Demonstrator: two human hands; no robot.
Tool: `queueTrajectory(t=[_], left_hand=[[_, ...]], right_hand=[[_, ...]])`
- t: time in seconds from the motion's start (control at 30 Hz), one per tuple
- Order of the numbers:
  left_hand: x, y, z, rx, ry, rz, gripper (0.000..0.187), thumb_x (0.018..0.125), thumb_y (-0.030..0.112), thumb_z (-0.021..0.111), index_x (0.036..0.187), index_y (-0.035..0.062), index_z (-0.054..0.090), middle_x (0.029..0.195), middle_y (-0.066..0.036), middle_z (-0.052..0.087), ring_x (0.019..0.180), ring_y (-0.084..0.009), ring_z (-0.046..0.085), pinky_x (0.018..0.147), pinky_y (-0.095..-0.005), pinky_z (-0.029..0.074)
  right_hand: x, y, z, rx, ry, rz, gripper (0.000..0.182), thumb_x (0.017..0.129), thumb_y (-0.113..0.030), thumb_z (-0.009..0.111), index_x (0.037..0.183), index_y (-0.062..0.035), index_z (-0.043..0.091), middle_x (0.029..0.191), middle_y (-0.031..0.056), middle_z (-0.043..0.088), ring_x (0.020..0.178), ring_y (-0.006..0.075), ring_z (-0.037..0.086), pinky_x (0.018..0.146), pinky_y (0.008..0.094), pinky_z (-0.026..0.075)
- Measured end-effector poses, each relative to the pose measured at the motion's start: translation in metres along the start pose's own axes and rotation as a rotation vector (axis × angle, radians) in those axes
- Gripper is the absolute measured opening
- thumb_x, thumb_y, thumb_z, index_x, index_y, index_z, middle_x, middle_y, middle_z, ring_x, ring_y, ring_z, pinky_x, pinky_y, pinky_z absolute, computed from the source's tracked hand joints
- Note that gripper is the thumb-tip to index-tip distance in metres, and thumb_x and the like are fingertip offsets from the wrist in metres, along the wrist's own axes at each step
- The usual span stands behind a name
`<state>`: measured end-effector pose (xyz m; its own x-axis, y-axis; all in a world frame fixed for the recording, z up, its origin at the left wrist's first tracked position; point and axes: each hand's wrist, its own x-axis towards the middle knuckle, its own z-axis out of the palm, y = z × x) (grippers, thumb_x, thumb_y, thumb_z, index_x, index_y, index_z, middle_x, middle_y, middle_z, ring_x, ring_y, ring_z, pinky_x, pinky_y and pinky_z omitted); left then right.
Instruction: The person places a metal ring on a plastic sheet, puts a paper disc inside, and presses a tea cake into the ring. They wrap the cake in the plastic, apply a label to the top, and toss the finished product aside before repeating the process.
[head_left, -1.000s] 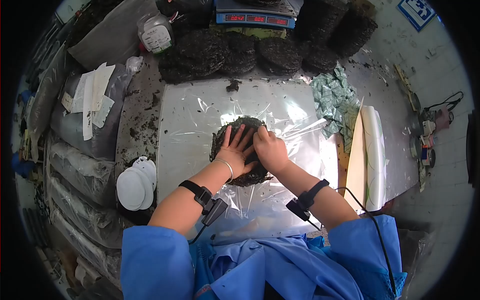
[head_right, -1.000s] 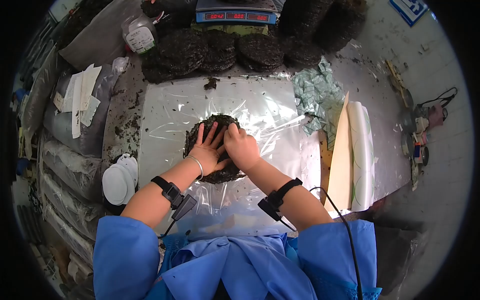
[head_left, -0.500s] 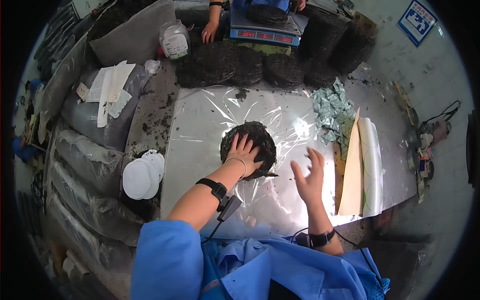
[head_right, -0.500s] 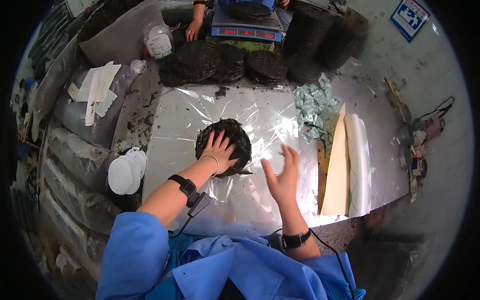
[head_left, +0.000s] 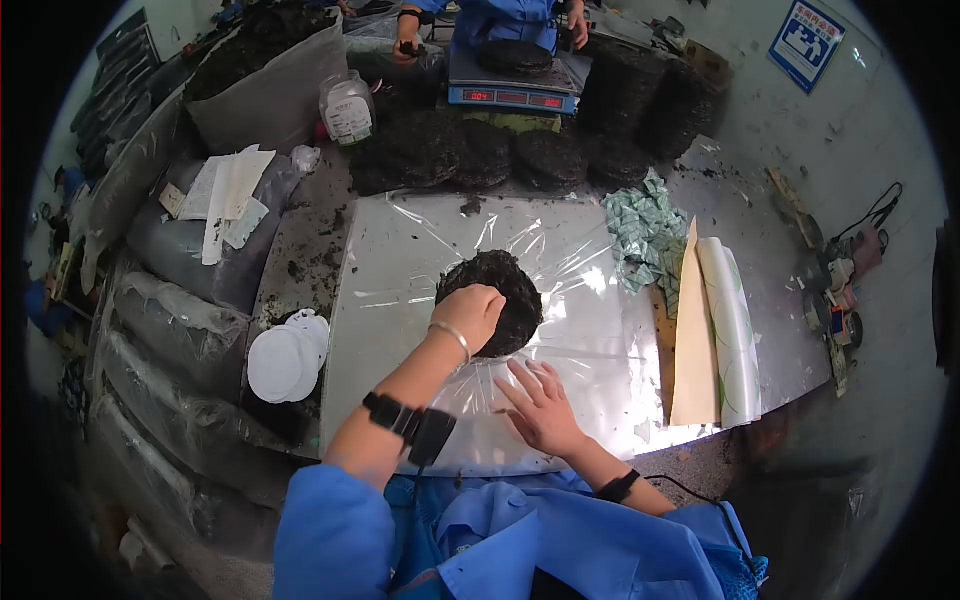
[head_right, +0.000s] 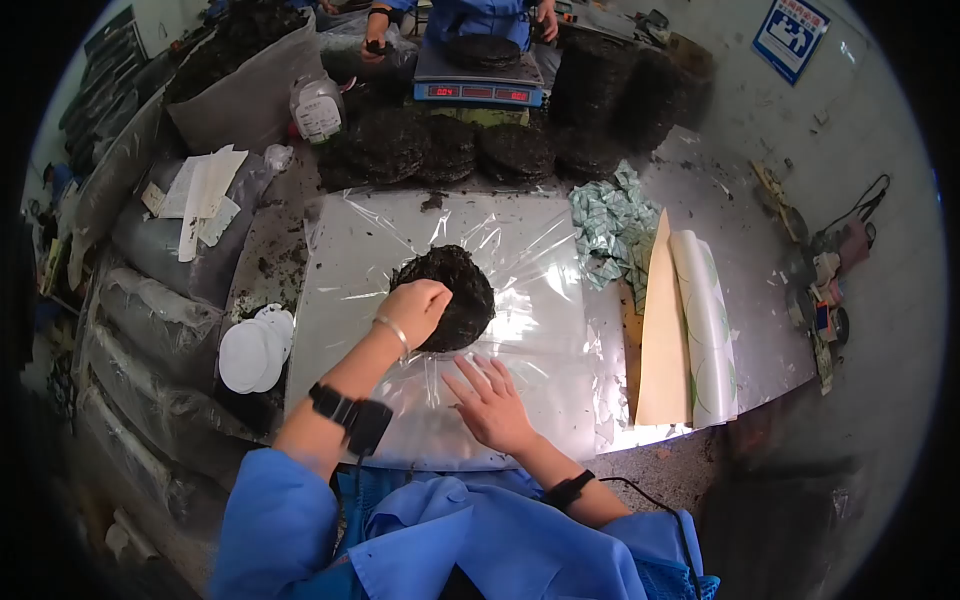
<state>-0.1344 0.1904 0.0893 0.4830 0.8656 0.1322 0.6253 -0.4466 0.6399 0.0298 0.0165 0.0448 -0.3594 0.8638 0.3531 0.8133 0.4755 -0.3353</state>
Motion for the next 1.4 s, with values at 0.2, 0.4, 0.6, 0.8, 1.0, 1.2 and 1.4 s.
queueTrajectory(t=[0.2, 0.4, 0.6, 0.8, 1.0, 1.2, 1.4], left_hand=[[-0.199, 0.059, -0.002, -0.68, -0.336, 0.124, 0.034, 0.096, 0.025, 0.063, 0.111, -0.0043, 0.07, 0.104, -0.018, 0.069, 0.085, -0.0276, 0.067, 0.081, -0.0385, 0.053], [-0.083, -0.018, 0.034, 0.231, 0.368, 0.229, 0.045, 0.097, 0.029, 0.061, 0.128, -0.0042, 0.055, 0.127, -0.023, 0.061, 0.116, -0.0353, 0.063, 0.096, -0.0412, 0.052], [-0.009, 0.016, 0.033, 0.416, -0.192, -0.208, 0.026, 0.09, 0.022, 0.066, 0.104, 0.0007, 0.058, 0.121, -0.023, 0.062, 0.108, -0.0328, 0.067, 0.085, -0.0414, 0.056], [0.045, -0.003, 0.013, 0.191, -0.529, -0.364, 0.029, 0.092, 0.026, 0.06, 0.106, 0.0036, 0.071, 0.112, -0.022, 0.07, 0.11, -0.0344, 0.067, 0.09, -0.0466, 0.055], [-0.022, -0.003, 0.046, 0.199, -0.33, -0.065, 0.023, 0.093, 0.018, 0.057, 0.103, 0.0018, 0.07, 0.114, -0.019, 0.067, 0.111, -0.0329, 0.065, 0.097, -0.0437, 0.05], [-0.035, -0.019, -0.005, -0.656, 0.681, -0.219, 0.05, 0.077, 0.005, 0.077, 0.125, -0.0016, 0.063, 0.107, -0.016, 0.059, 0.11, -0.0333, 0.059, 0.114, -0.0468, 0.038], [0.021, -0.036, 0.0, -0.342, 0.168, 0.365, 0.023, 0.068, 0.003, 0.069, 0.09, 0.0054, 0.074, 0.08, -0.007, 0.052, 0.079, -0.027, 0.054, 0.112, -0.0479, 0.044]], right_hand=[[0.074, 0.007, 0.044, -0.212, 0.09, 0.14, 0.083, 0.079, -0.037, 0.079, 0.148, -0.0077, 0.045, 0.139, 0.0147, 0.055, 0.133, 0.0314, 0.048, 0.122, 0.0477, 0.022], [0.093, 0.026, 0.04, -0.13, -0.186, 0.222, 0.059, 0.073, -0.036, 0.082, 0.118, -0.0018, 0.065, 0.107, 0.012, 0.064, 0.106, 0.0274, 0.061, 0.113, 0.044, 0.037], [0.052, 0.042, 0.01, 0.325, 0.475, 0.364, 0.058, 0.071, -0.025, 0.088, 0.116, 0.0004, 0.062, 0.123, 0.0179, 0.058, 0.117, 0.0328, 0.057, 0.108, 0.0422, 0.04], [0.142, 0.098, 0.009, 1.261, 0.365, 0.586, 0.049, 0.092, -0.013, 0.073, 0.134, 0.0046, 0.056, 0.134, 0.0169, 0.061, 0.117, 0.02, 0.06, 0.099, 0.0335, 0.048], [0.13, 0.043, 0.014, 0.542, 0.22, 0.304, 0.026, 0.095, -0.003, 0.06, 0.119, -0.0002, 0.069, 0.111, 0.0149, 0.074, 0.104, 0.0255, 0.072, 0.088, 0.0332, 0.055], [0.126, 0.046, 0.032, 0.049, -0.009, 0.185, 0.039, 0.078, -0.007, 0.067, 0.116, 0.0005, 0.069, 0.126, 0.0178, 0.068, 0.12, 0.0344, 0.064, 0.101, 0.0429, 0.053], [0.119, 0.055, 0.015, 0.236, -0.04, 0.199, 0.039, 0.073, -0.012, 0.074, 0.109, 0.0008, 0.068, 0.114, 0.0176, 0.068, 0.111, 0.0361, 0.065, 0.096, 0.0432, 0.054]])
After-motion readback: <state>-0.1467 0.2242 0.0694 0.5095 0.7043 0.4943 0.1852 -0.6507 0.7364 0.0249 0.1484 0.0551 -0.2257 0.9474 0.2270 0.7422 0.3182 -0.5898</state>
